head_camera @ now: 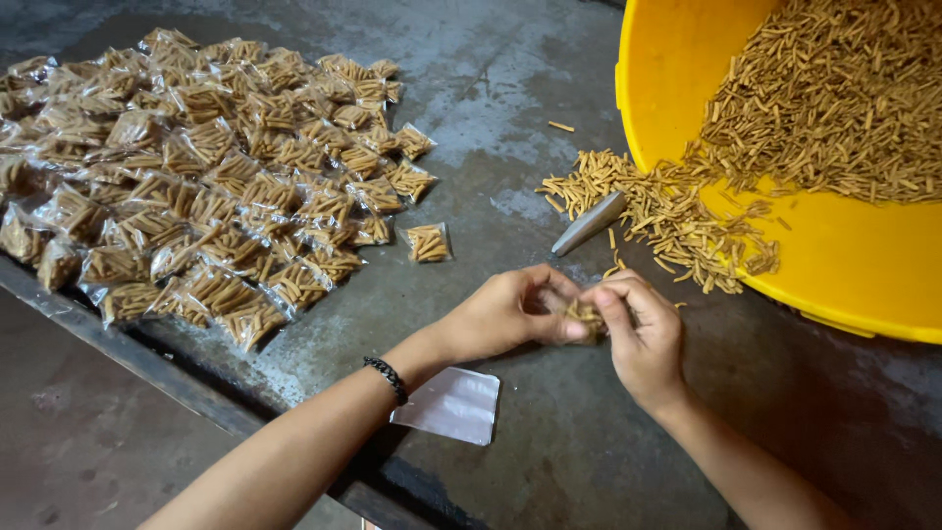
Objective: The person scoops stick-shaped snacks from a yellow basin using a metal scoop and places them into small clear plastic bags. The filled bags are then set aside on the table next to a growing pile of completed packages.
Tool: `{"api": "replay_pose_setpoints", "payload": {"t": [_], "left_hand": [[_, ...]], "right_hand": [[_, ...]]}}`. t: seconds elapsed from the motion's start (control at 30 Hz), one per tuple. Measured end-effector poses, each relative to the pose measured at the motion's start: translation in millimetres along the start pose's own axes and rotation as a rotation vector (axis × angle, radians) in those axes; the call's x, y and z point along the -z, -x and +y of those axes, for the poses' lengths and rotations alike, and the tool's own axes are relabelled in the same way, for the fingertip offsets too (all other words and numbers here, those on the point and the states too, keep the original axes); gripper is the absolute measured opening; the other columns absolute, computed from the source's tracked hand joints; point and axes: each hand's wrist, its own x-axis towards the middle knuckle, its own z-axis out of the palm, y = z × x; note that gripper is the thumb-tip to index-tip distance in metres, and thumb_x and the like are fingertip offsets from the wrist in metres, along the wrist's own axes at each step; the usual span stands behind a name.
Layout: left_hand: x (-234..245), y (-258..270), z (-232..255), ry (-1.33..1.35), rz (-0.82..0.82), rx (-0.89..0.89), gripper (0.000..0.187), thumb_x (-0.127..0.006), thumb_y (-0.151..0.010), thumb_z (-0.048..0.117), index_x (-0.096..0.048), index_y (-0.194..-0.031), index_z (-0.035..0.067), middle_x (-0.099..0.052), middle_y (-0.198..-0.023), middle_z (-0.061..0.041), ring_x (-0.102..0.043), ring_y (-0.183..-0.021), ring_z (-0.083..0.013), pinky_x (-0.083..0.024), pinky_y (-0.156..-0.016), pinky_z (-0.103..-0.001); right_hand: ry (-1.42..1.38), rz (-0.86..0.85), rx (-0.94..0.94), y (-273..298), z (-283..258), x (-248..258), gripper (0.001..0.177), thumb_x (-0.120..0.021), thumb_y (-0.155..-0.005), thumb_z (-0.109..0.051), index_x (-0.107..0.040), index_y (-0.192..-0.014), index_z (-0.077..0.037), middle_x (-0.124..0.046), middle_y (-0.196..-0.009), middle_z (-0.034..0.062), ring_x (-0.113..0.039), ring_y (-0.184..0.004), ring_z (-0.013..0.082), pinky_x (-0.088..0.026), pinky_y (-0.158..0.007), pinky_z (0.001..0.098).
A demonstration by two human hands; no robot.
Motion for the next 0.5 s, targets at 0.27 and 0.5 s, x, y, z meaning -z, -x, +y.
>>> {"api": "replay_pose_setpoints", "payload": {"t": [0.27, 0.5], "left_hand": [[4, -9, -12, 0.034, 0.103, -0.002, 0.013, -0.067, -0.085, 0.014, -0.067, -0.097, 0.007, -0.067, -0.082, -0.007, -0.065, -0.071, -0.0137, -0.06, -0.059, -0.026], [7, -16, -22, 0.029, 0.124, -0.036, 0.013, -0.064, -0.088, 0.014, -0.067, -0.098, 0.006, -0.067, -0.083, -0.008, -0.066, -0.071, -0.0153, -0.062, -0.057, -0.031]], "right_hand": [[-0.077, -0.005, -0.023, 1, 6, -3, 0.01, -0.063, -0.089, -0.006, -0.066, -0.082, 0.0, -0.06, -0.068, 0.0081, -0.055, -0.048, 0.0128, -0.044, -0.045, 0.0237], [-0.186, 0.003, -0.1, 7, 5, -7, 0.003, -0.061, -0.089, 0.003, -0.062, -0.086, 0.004, -0.058, -0.075, 0.0093, -0.058, -0.044, 0.0118, -0.049, -0.037, 0.0217]]}}
